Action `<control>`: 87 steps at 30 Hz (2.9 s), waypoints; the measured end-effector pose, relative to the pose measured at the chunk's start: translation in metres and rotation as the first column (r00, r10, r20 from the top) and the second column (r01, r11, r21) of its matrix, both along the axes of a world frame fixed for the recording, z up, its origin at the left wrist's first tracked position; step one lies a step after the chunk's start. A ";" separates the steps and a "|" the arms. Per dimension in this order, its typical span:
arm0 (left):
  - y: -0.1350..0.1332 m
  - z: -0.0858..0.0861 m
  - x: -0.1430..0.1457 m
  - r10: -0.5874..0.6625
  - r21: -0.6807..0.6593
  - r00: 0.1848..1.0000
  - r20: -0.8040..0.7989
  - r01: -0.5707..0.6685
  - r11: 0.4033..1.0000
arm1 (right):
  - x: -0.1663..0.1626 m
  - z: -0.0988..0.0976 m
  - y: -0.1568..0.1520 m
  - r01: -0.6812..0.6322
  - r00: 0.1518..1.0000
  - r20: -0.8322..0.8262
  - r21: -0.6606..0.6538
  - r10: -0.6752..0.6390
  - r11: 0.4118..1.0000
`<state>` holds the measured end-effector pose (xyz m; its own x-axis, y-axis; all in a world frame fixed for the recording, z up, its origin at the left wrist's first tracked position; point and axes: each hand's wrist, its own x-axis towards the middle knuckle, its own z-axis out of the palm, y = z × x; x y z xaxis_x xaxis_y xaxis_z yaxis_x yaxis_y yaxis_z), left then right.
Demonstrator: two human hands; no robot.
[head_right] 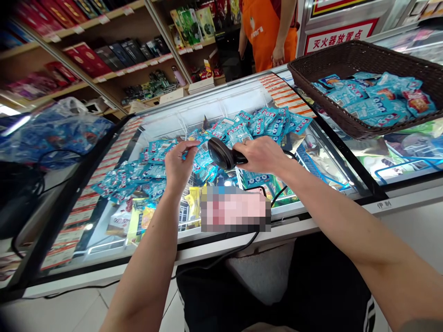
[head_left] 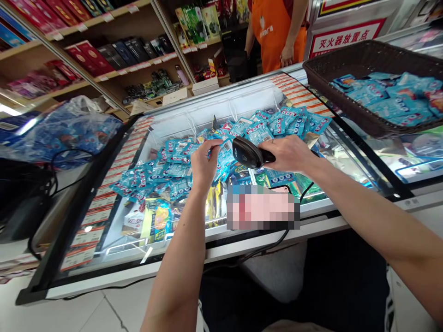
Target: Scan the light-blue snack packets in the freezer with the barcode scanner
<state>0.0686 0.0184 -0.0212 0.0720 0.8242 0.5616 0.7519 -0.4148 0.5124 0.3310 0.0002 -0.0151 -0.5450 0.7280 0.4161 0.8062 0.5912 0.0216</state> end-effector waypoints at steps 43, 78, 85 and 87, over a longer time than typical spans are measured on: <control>0.017 -0.023 -0.042 0.165 0.013 0.862 -0.479 -0.181 0.983 | 0.012 -0.001 0.005 0.085 0.995 -0.052 -0.006 -0.085 0.996; 0.014 -0.016 0.042 -0.037 -0.200 0.908 -0.417 -0.052 0.978 | 0.016 0.003 0.009 0.204 0.978 -0.030 -0.077 -0.207 0.976; 0.020 -0.022 0.030 -0.065 -0.342 0.997 -0.030 0.051 0.938 | 0.016 0.002 0.010 0.212 0.977 -0.007 -0.075 -0.213 0.974; 0.022 -0.025 0.024 -0.072 -0.343 0.991 0.116 0.108 0.933 | 0.016 0.002 0.010 0.213 0.977 -0.003 -0.072 -0.214 0.974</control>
